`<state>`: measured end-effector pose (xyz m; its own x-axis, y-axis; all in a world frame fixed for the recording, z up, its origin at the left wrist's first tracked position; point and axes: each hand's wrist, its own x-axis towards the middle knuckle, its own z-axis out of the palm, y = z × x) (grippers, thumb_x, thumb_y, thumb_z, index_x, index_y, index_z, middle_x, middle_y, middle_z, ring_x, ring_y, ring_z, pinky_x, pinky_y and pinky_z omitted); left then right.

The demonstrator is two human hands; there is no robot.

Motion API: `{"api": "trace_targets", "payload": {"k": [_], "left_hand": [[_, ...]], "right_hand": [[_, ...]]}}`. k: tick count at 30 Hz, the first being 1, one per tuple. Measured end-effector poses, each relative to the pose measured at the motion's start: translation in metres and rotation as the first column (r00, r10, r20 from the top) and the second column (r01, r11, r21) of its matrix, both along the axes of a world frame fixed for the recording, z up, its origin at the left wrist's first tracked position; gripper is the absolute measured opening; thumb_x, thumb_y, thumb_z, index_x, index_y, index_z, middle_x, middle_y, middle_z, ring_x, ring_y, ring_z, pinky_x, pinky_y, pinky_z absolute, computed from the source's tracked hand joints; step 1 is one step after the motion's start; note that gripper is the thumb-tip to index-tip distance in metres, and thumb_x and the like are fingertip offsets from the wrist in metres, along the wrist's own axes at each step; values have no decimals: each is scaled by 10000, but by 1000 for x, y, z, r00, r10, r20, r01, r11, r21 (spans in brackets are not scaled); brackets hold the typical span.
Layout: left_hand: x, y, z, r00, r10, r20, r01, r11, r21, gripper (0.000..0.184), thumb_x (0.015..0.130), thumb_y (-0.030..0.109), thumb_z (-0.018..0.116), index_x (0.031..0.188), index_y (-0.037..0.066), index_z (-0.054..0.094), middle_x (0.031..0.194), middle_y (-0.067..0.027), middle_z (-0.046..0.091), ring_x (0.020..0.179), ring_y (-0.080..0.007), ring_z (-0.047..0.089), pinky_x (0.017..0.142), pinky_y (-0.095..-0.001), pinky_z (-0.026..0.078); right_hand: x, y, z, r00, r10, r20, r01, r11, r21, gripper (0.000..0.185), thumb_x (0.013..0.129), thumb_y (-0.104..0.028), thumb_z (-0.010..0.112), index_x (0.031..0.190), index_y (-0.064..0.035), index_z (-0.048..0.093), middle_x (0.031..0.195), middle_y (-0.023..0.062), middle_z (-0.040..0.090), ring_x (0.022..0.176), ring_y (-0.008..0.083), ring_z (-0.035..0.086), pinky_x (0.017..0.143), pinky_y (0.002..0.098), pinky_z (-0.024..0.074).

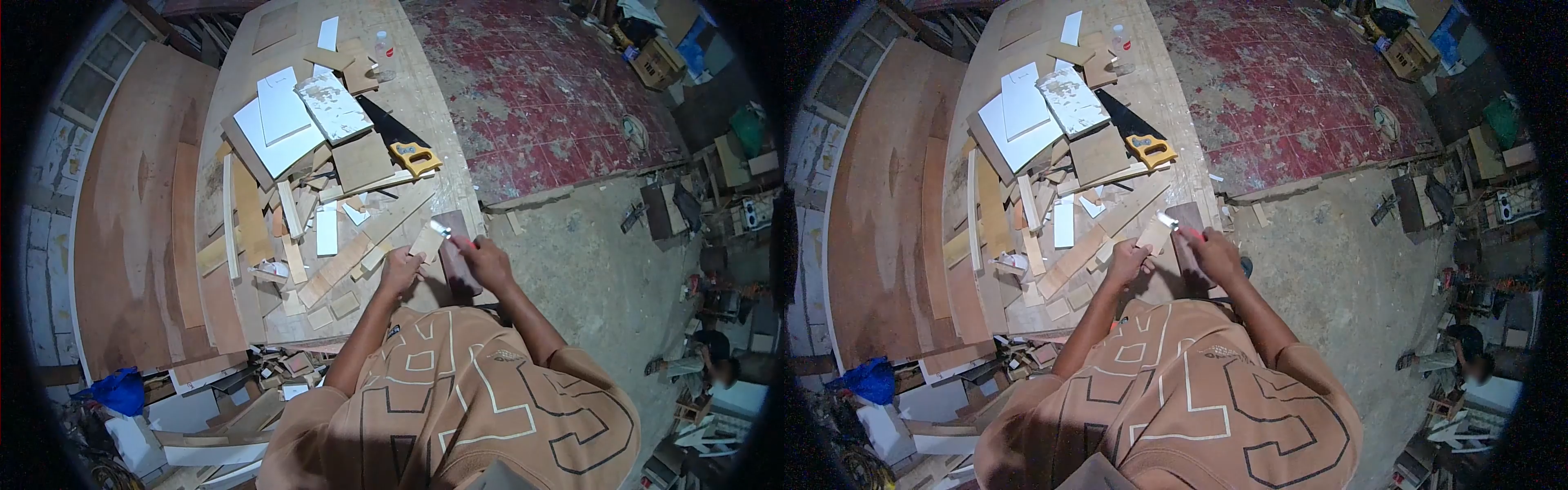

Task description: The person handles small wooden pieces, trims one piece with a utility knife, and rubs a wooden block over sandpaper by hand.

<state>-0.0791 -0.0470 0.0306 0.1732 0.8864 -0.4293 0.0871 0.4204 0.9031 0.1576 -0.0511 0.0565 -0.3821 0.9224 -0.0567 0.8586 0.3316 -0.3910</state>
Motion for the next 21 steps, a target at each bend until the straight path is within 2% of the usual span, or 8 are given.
{"api": "trace_targets", "payload": {"k": [2, 6, 7, 11, 13, 16, 19, 21], "left_hand": [[-1, 0, -3, 1000, 24, 16, -24, 1000, 9, 267, 911, 194, 601, 1037, -40, 624, 710, -106, 669, 562, -143, 645, 501, -272, 501], [-2, 0, 4, 1000, 0, -26, -1, 1000, -10, 276, 908, 193, 598, 1042, -47, 622, 704, -105, 670, 568, -145, 650, 506, -272, 502], [-2, 0, 3, 999, 1, -51, -1, 1000, 3, 278, 908, 194, 599, 1043, -47, 621, 701, -105, 670, 567, -148, 651, 505, -269, 501], [0, 0, 11, 995, 1, -100, -1, 1000, 0, 238, 925, 160, 584, 1012, -59, 619, 774, -124, 683, 561, -142, 636, 506, -255, 512], [3, -1, 17, 998, 17, -64, -18, 1000, -10, 235, 925, 158, 583, 1011, -57, 620, 762, -123, 681, 560, -143, 638, 504, -257, 512], [4, 4, 14, 998, 34, -48, -34, 999, -4, 229, 921, 148, 577, 1022, -53, 618, 752, -122, 678, 563, -160, 651, 499, -273, 521], [2, 4, 11, 998, 30, -61, -29, 1000, 7, 228, 917, 141, 573, 1035, -49, 615, 756, -124, 677, 566, -176, 661, 491, -286, 528], [2, 3, 12, 998, 24, -52, -24, 1000, 14, 227, 919, 143, 574, 1035, -48, 614, 760, -126, 677, 565, -176, 661, 485, -286, 525]], "right_hand": [[5, 5, 14, 997, -72, -9, 72, 997, -28, 423, 898, -219, 575, 1308, -324, 550, 878, 145, 569, 813, 350, 622, 663, 459, 507], [2, -1, 26, 992, 124, 10, -124, 992, -14, 401, 915, -227, 560, 1302, -329, 555, 882, 135, 574, 800, 328, 626, 657, 450, 506], [2, 2, 15, 1000, 19, -2, -19, 999, -31, 394, 937, -226, 529, 1310, -351, 545, 887, 135, 576, 814, 332, 632, 666, 453, 509], [-1, 3, 23, 1000, -19, 13, 20, 995, -95, 399, 942, -237, 522, 1320, -366, 533, 903, 137, 583, 815, 339, 633, 678, 455, 511], [-4, -2, 16, 987, 157, 25, -157, 987, -33, 433, 931, -228, 536, 1334, -386, 517, 901, 132, 582, 782, 331, 626, 650, 431, 506], [-5, 2, 14, 999, 45, -18, -45, 998, -32, 449, 921, -222, 548, 1335, -392, 514, 894, 125, 585, 765, 320, 622, 634, 418, 501], [-7, -1, 21, 979, 204, -28, -205, 978, -35, 453, 923, -234, 550, 1341, -401, 501, 870, 125, 582, 761, 322, 623, 629, 424, 500], [-3, 5, 18, 990, 137, -26, -138, 990, -38, 465, 918, -238, 555, 1347, -404, 490, 869, 123, 579, 764, 323, 623, 630, 429, 501]]}}
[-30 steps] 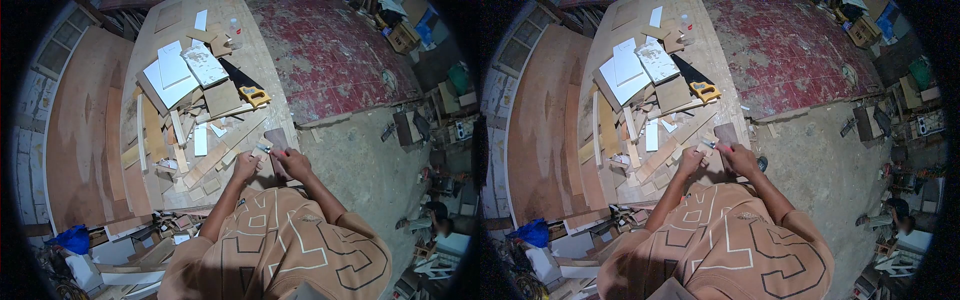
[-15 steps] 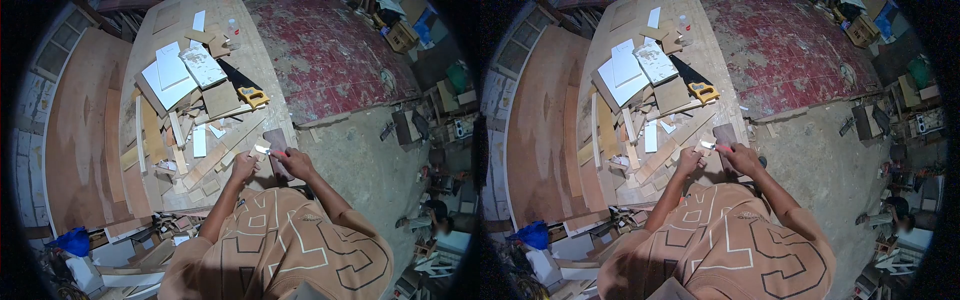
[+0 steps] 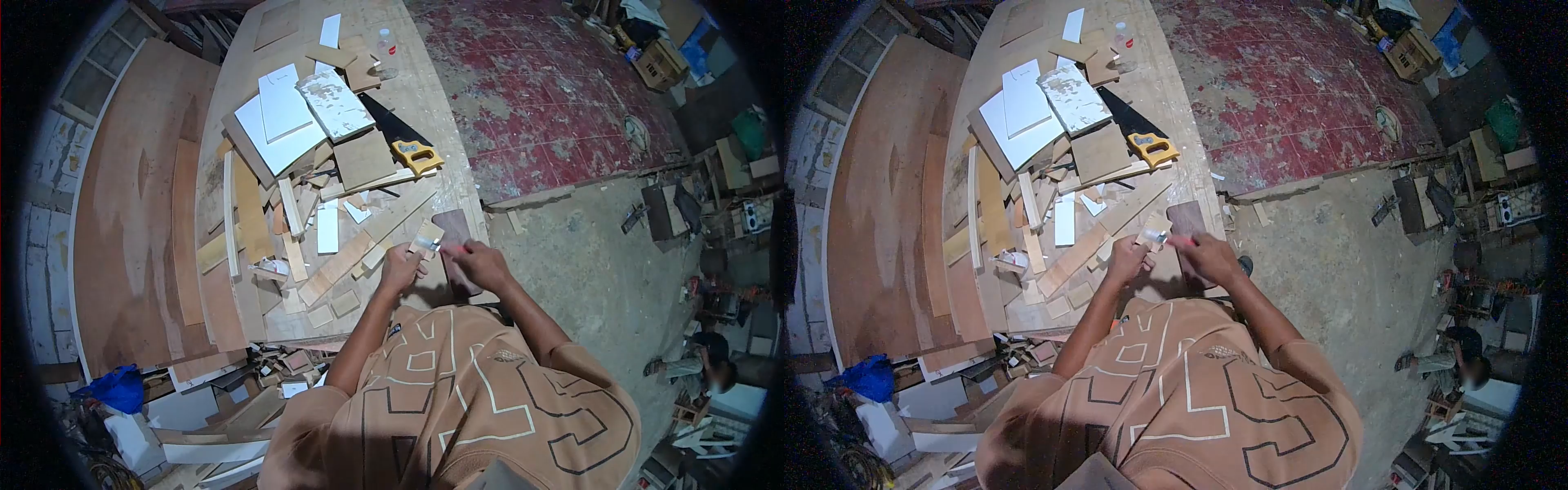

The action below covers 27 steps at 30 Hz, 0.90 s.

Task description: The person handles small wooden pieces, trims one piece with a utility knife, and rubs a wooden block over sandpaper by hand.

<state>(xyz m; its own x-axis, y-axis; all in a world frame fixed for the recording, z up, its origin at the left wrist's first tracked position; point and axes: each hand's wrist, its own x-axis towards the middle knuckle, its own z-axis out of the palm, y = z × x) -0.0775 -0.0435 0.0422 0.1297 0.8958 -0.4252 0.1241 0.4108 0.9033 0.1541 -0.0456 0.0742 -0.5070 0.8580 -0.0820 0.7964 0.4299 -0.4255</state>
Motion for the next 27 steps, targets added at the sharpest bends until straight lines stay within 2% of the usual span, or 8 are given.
{"api": "trace_targets", "payload": {"k": [3, 7, 9, 13, 17, 19, 22, 27], "left_hand": [[1, -1, 1, 1000, 4, -6, -4, 1000, -7, 220, 916, 137, 581, 1027, -50, 610, 762, -124, 677, 564, -177, 662, 483, -288, 533], [2, -2, 3, 1000, -4, -24, 5, 1000, 23, 220, 921, 145, 584, 1008, -56, 605, 759, -127, 678, 562, -176, 661, 488, -291, 541], [1, -2, 2, 998, -20, -67, 21, 1000, 22, 220, 923, 145, 581, 1005, -58, 603, 762, -130, 678, 564, -175, 661, 489, -290, 541], [2, -5, -1, 1000, 0, -4, 0, 1000, 21, 234, 931, 150, 571, 1025, -63, 594, 761, -136, 679, 557, -172, 658, 486, -289, 535], [1, -4, -1, 999, 8, -43, -5, 998, 60, 236, 931, 148, 570, 1035, -63, 589, 740, -143, 673, 538, -171, 650, 482, -287, 532], [1, -4, -3, 999, 2, -53, 0, 999, 50, 233, 930, 148, 573, 1028, -63, 589, 723, -143, 670, 534, -169, 647, 479, -286, 529], [4, -3, 5, 998, 9, -61, -6, 999, 49, 227, 928, 150, 579, 1014, -60, 589, 689, -140, 663, 527, -165, 642, 475, -285, 524], [3, -3, 10, 994, 1, -107, 5, 999, 50, 220, 925, 148, 587, 1004, -57, 589, 660, -134, 655, 523, -161, 638, 470, -281, 520]], "right_hand": [[2, 5, -1, 999, -47, 10, 47, 999, 10, 506, 904, -221, 557, 1363, -413, 463, 867, 120, 574, 778, 318, 626, 625, 432, 504], [3, 4, -2, 995, 98, 23, -100, 992, 79, 518, 889, -178, 561, 1346, -409, 485, 848, 117, 570, 760, 313, 632, 606, 420, 509], [5, 9, -3, 997, -72, 39, 71, 996, 46, 505, 886, -170, 560, 1334, -396, 505, 872, 115, 571, 776, 315, 630, 614, 416, 511], [3, 2, 1, 998, 62, 7, -62, 996, 62, 481, 884, -175, 568, 1313, -389, 529, 879, 122, 575, 778, 317, 628, 644, 424, 513], [13, 7, -11, 993, -76, -87, 76, 997, -4, 507, 873, -162, 572, 1318, -398, 523, 908, 128, 584, 798, 327, 628, 652, 437, 508], [11, 4, -8, 999, 37, -2, -37, 999, 24, 507, 862, -145, 575, 1305, -388, 538, 892, 128, 584, 784, 335, 625, 648, 436, 504], [13, 10, -17, 980, -194, -47, 196, 980, 47, 477, 864, -137, 573, 1297, -335, 564, 857, 133, 568, 791, 330, 615, 640, 436, 500], [12, 8, -13, 983, -139, -121, 146, 988, 52, 496, 854, -140, 588, 1307, -335, 545, 887, 123, 570, 806, 328, 617, 646, 432, 506]]}}
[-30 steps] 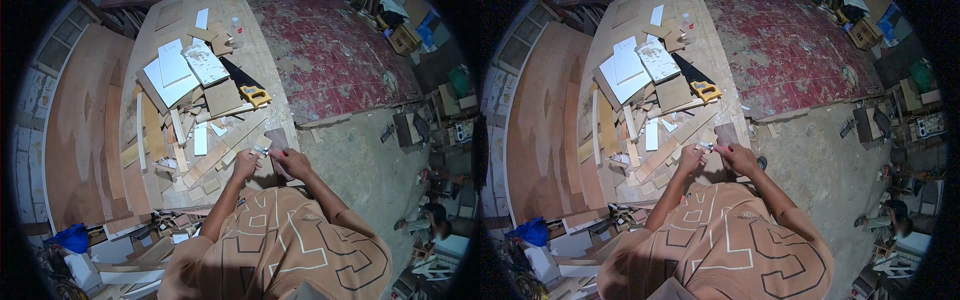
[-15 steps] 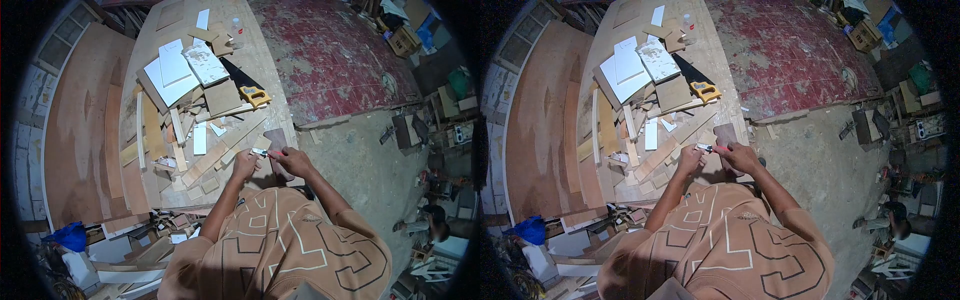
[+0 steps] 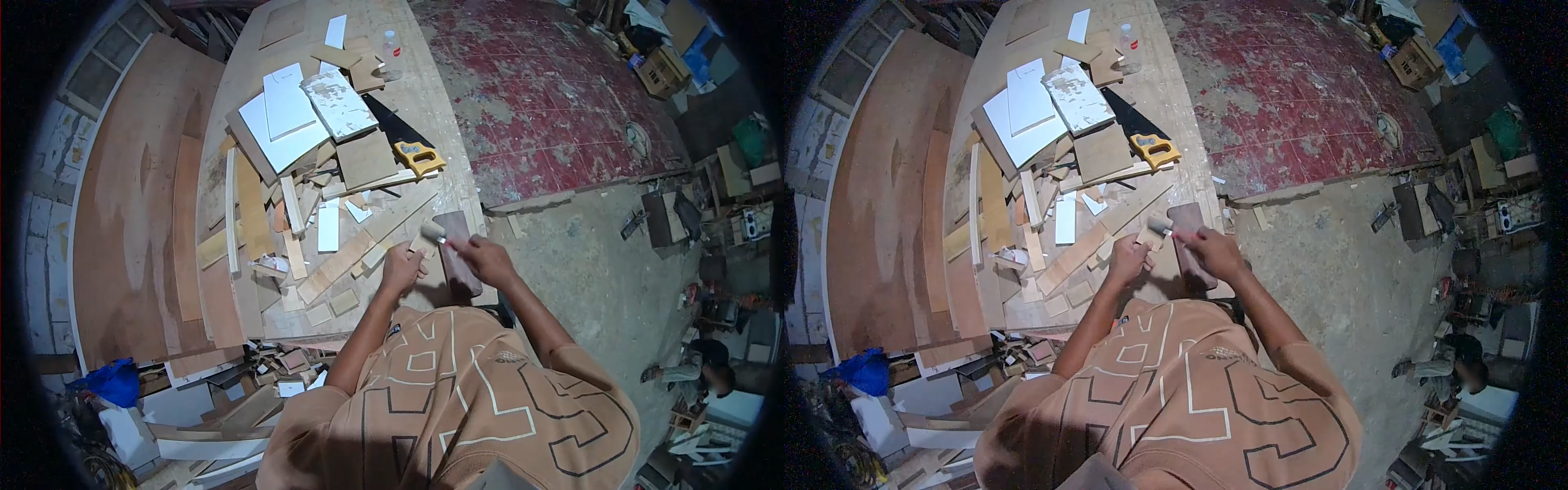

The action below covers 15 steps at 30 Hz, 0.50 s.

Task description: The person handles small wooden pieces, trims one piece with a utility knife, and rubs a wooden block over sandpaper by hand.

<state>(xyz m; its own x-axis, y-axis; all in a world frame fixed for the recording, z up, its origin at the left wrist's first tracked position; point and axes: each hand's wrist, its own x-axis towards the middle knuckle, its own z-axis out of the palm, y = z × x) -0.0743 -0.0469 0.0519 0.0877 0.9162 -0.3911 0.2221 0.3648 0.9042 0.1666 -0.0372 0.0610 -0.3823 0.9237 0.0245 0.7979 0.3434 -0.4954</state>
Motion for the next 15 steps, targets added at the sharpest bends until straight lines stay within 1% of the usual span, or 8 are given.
{"api": "trace_targets", "payload": {"k": [2, 3, 6, 7, 9, 12, 13, 15], "left_hand": [[3, 2, 1, 998, 31, 50, -31, 999, -7, 208, 923, 143, 589, 998, -51, 596, 649, -128, 650, 520, -158, 637, 463, -280, 515], [5, 2, 1, 998, 28, 52, -28, 1000, -5, 208, 923, 143, 589, 998, -51, 596, 649, -128, 650, 520, -158, 637, 463, -280, 515], [7, 4, 3, 995, 68, 79, -70, 997, 21, 191, 922, 140, 591, 967, -45, 609, 639, -122, 647, 511, -155, 633, 457, -280, 509], [8, 4, 6, 995, 69, 74, -71, 997, 28, 185, 922, 139, 591, 950, -42, 614, 637, -121, 646, 507, -155, 632, 456, -280, 508], [11, 4, 9, 997, 76, 32, -77, 997, 28, 182, 922, 140, 590, 919, -39, 625, 636, -116, 647, 499, -154, 629, 454, -278, 506], [16, 5, 6, 990, 127, 57, -129, 991, 41, 185, 924, 143, 588, 917, -38, 624, 632, -112, 646, 499, -154, 630, 449, -274, 501], [18, 3, 3, 990, 127, 58, -129, 991, 40, 185, 924, 143, 588, 917, -38, 624, 632, -112, 646, 499, -154, 630, 449, -274, 501], [21, 4, 1, 971, 188, 149, -201, 976, 80, 195, 928, 149, 583, 921, -42, 619, 635, -107, 646, 500, -155, 633, 445, -275, 499]], "right_hand": [[-1, -1, 6, 989, 138, 60, -140, 990, 31, 484, 864, -148, 578, 1305, -341, 540, 900, 121, 568, 797, 333, 613, 644, 430, 506], [-3, 1, 1, 1000, 24, 20, -25, 999, 38, 477, 871, -156, 578, 1303, -354, 537, 886, 119, 567, 777, 332, 613, 637, 441, 505], [-3, 3, -3, 1000, -14, 24, 13, 1000, 20, 482, 874, -164, 576, 1312, -359, 526, 876, 110, 570, 762, 329, 621, 628, 445, 508], [-5, -1, -1, 994, 108, -28, -105, 990, 93, 490, 879, -174, 572, 1330, -356, 510, 857, 102, 568, 745, 325, 623, 602, 446, 505], [-11, -5, 1, 997, 78, -4, -78, 995, 70, 492, 879, -179, 573, 1335, -353, 507, 858, 104, 568, 746, 326, 624, 593, 445, 502], [-13, -7, -7, 998, 47, 40, -49, 997, 56, 497, 880, -191, 581, 1340, -359, 501, 855, 119, 564, 748, 331, 622, 574, 448, 493], [-18, -13, -9, 997, 82, 2, -82, 994, 69, 494, 885, -193, 578, 1345, -355, 499, 854, 125, 564, 749, 332, 619, 573, 450, 492], [-28, -19, -5, 993, 109, -40, -107, 992, 63, 487, 898, -210, 575, 1360, -338, 489, 852, 135, 566, 745, 339, 606, 578, 455, 491]]}}
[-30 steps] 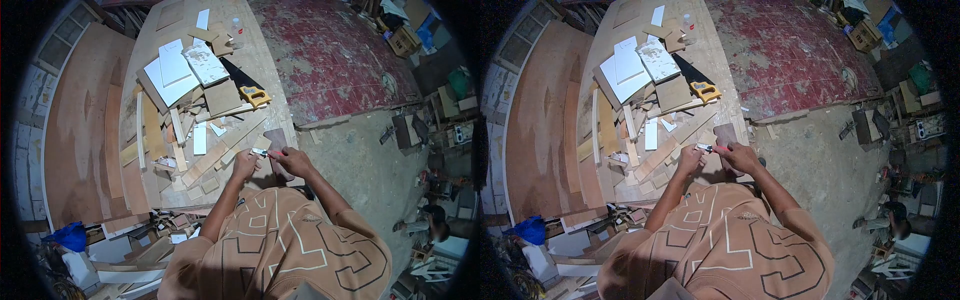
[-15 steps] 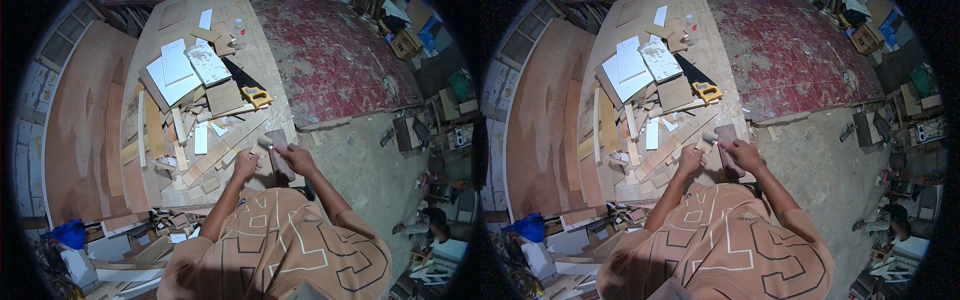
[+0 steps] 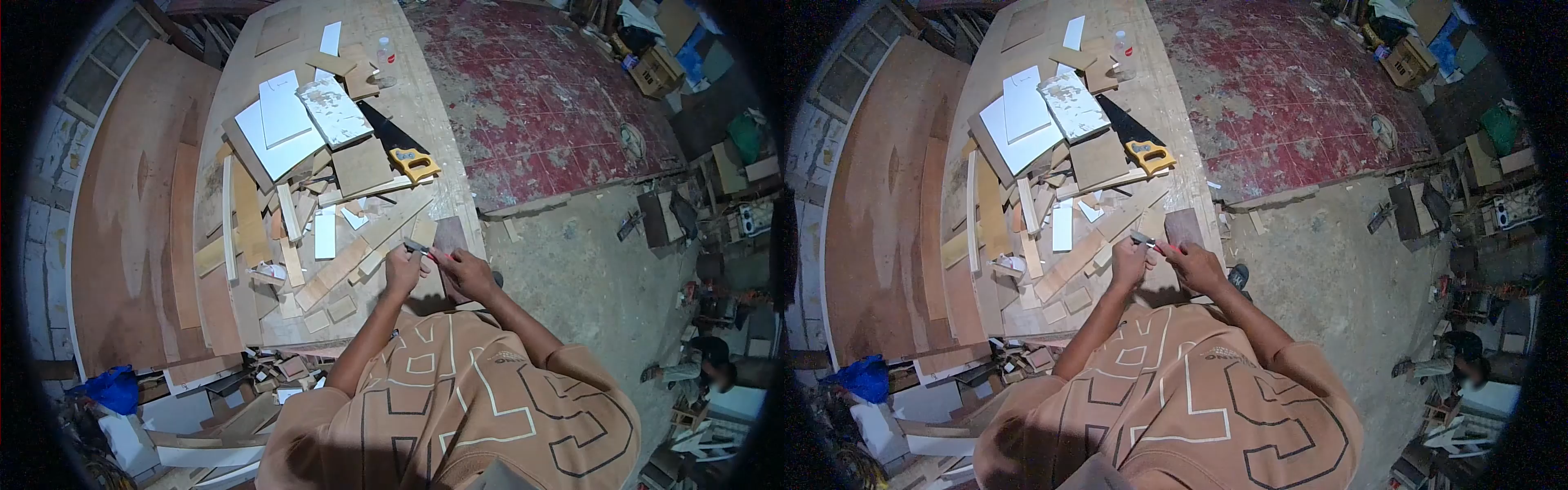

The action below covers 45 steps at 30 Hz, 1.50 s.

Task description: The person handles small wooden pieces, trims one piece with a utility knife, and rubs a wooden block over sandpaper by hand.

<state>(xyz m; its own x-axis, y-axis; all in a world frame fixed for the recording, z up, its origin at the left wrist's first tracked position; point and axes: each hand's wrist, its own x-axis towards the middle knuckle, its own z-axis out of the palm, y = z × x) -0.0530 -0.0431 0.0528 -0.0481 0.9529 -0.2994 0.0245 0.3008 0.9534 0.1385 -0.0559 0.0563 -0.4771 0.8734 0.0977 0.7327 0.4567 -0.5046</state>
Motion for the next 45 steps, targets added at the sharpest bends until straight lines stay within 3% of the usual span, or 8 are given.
{"api": "trace_targets", "payload": {"k": [4, 7, 14, 16, 22, 29, 38, 45], "left_hand": [[6, -3, 1, 999, 50, 18, -50, 998, 31, 200, 939, 153, 578, 957, -40, 624, 671, -72, 631, 506, -134, 609, 450, -253, 471], [6, -3, -7, 998, 31, 51, -31, 1000, -4, 242, 942, 152, 573, 1067, -54, 600, 750, -77, 651, 521, -132, 612, 471, -252, 481], [6, 2, -22, 995, 49, 85, -55, 996, 66, 359, 937, 137, 572, 1249, -33, 519, 946, -114, 667, 733, -140, 659, 639, -262, 547], [5, 5, -19, 897, -47, 439, -25, 987, 157, 348, 943, 146, 554, 1256, -5, 531, 1015, -119, 666, 903, -178, 662, 824, -320, 547], [0, 4, -28, 513, -26, 858, 22, 1000, 18, 327, 963, 204, 504, 1232, 27, 557, 1154, -132, 650, 1100, -247, 610, 1024, -456, 437], [-7, 5, -26, 467, -168, 868, 146, 983, 112, 325, 954, 250, 551, 1201, 42, 591, 1204, -126, 639, 1139, -279, 594, 1053, -464, 412], [-16, 5, -52, 425, -255, 868, 222, 960, 173, 420, 817, 57, 665, 1224, 21, 566, 1257, -172, 603, 1203, -279, 558, 1074, -441, 395], [-7, 5, -18, 549, -68, 833, 17, 997, 70, 625, 737, -98, 660, 1318, 65, 498, 1288, -117, 572, 1202, -244, 556, 1032, -384, 446]], "right_hand": [[-2, 13, -15, 949, -287, -127, 289, 957, -4, 481, 897, -241, 591, 1367, -258, 491, 836, 134, 554, 733, 344, 591, 590, 444, 489], [-2, 8, 3, 995, -69, -73, 73, 996, 52, 462, 900, -230, 591, 1354, -225, 508, 827, 135, 547, 727, 341, 584, 597, 441, 486], [-12, 6, -12, 963, -142, -229, 156, 987, 46, 457, 891, -208, 609, 1340, -217, 526, 899, 132, 570, 753, 341, 596, 628, 434, 496], [-14, 6, 3, 951, -87, -295, 110, 992, 63, 477, 881, -177, 624, 1347, -197, 523, 1019, 137, 605, 853, 339, 628, 689, 418, 522], [-12, 10, -3, 924, 23, -382, 51, 982, 182, 512, 857, -119, 647, 1348, -191, 523, 1200, 132, 600, 1001, 325, 629, 806, 397, 533], [-6, 10, 8, 919, 3, -394, 36, 995, 92, 505, 858, -95, 636, 1341, -198, 533, 1225, 128, 573, 952, 321, 630, 778, 393, 532], [-2, 7, 20, 906, 50, -420, -48, 999, 16, 451, 853, -93, 638, 1287, -203, 589, 1073, 133, 551, 794, 297, 599, 677, 372, 508], [5, 4, 18, 951, 103, -293, -88, 994, 64, 525, 846, -125, 629, 1344, -258, 531, 1011, 146, 556, 789, 314, 609, 656, 394, 512]]}}
